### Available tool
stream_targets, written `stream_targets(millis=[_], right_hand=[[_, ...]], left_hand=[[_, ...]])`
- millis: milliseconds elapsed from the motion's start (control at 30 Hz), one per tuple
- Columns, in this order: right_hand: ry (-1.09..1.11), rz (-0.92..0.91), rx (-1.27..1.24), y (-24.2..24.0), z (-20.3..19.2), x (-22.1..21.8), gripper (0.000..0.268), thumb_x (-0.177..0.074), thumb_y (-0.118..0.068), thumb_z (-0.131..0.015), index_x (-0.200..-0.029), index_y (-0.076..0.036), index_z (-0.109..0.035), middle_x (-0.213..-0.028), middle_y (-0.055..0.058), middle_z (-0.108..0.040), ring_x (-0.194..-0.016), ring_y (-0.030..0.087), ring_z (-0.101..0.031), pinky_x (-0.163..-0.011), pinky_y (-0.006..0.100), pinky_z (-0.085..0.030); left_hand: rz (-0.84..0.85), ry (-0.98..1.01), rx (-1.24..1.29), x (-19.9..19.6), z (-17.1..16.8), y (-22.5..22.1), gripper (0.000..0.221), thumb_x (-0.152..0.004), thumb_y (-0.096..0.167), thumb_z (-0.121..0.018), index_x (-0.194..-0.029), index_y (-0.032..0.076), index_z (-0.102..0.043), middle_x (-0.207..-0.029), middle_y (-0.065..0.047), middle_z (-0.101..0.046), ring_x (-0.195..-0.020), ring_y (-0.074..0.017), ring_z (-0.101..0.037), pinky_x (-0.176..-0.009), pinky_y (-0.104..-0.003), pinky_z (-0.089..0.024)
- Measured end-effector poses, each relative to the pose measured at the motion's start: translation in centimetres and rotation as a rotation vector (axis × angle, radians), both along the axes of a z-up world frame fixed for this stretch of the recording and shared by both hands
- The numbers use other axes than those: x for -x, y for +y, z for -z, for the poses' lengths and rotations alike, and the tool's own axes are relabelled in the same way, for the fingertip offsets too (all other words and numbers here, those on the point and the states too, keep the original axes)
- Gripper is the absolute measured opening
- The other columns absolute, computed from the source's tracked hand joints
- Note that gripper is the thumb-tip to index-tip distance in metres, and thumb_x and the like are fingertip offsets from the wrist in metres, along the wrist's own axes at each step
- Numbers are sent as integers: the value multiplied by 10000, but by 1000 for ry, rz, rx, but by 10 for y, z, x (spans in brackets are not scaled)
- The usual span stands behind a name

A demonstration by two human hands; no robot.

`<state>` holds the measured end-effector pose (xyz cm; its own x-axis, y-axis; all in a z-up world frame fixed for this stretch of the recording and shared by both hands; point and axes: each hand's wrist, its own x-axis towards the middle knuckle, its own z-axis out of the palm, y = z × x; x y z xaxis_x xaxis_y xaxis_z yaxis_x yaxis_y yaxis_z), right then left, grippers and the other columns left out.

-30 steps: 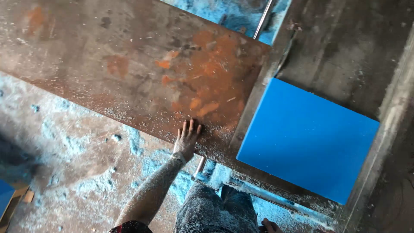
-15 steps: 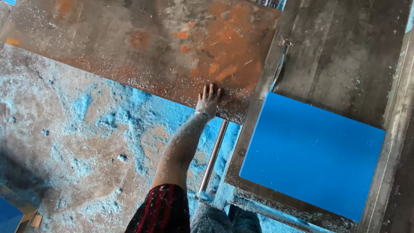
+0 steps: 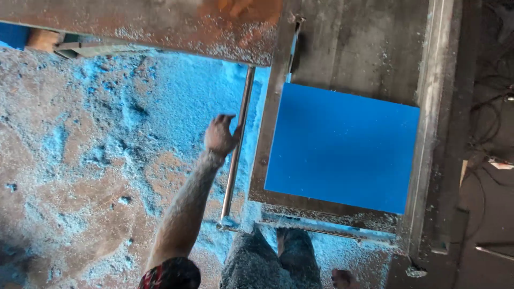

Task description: Cutting blue plastic boards using a table saw on a production floor.

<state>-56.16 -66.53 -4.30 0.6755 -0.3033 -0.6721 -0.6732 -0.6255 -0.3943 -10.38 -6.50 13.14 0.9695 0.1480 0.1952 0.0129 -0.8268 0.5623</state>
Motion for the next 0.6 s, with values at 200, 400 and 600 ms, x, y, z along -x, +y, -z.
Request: stream_targets(millis=[200,400,600], right_hand=[[-63,-87,219,63,-149,-189,605,-797,-547,-796,-1145,-62,-700,-1018,123,-765,-964,303,-746,-874,459,-589],[-503,-722,485,57,-165,-292,722,-796,-537,-776,-1344,-105,-591,-1389,156,-519,-1330,356,-491,-1084,542,-479],[-386,-975,470,55,-174,-345,1132,-694,-656,-804,-1593,-178,-310,-1657,179,-226,-1482,457,-236,-1194,660,-258]], left_hand=[[219,323,92,154,-8,-116,385,-945,286,-683,-1232,31,-661,-1257,-136,-670,-1105,-307,-647,-962,-419,-550],[608,538,-89,152,-8,-252,749,-953,389,-702,-1542,50,-387,-1621,-163,-326,-1503,-365,-267,-1220,-532,-258],[686,556,-487,89,-24,-322,1125,-851,523,-766,-1633,-11,-159,-1699,-276,-3,-1554,-492,-15,-1245,-606,-129]])
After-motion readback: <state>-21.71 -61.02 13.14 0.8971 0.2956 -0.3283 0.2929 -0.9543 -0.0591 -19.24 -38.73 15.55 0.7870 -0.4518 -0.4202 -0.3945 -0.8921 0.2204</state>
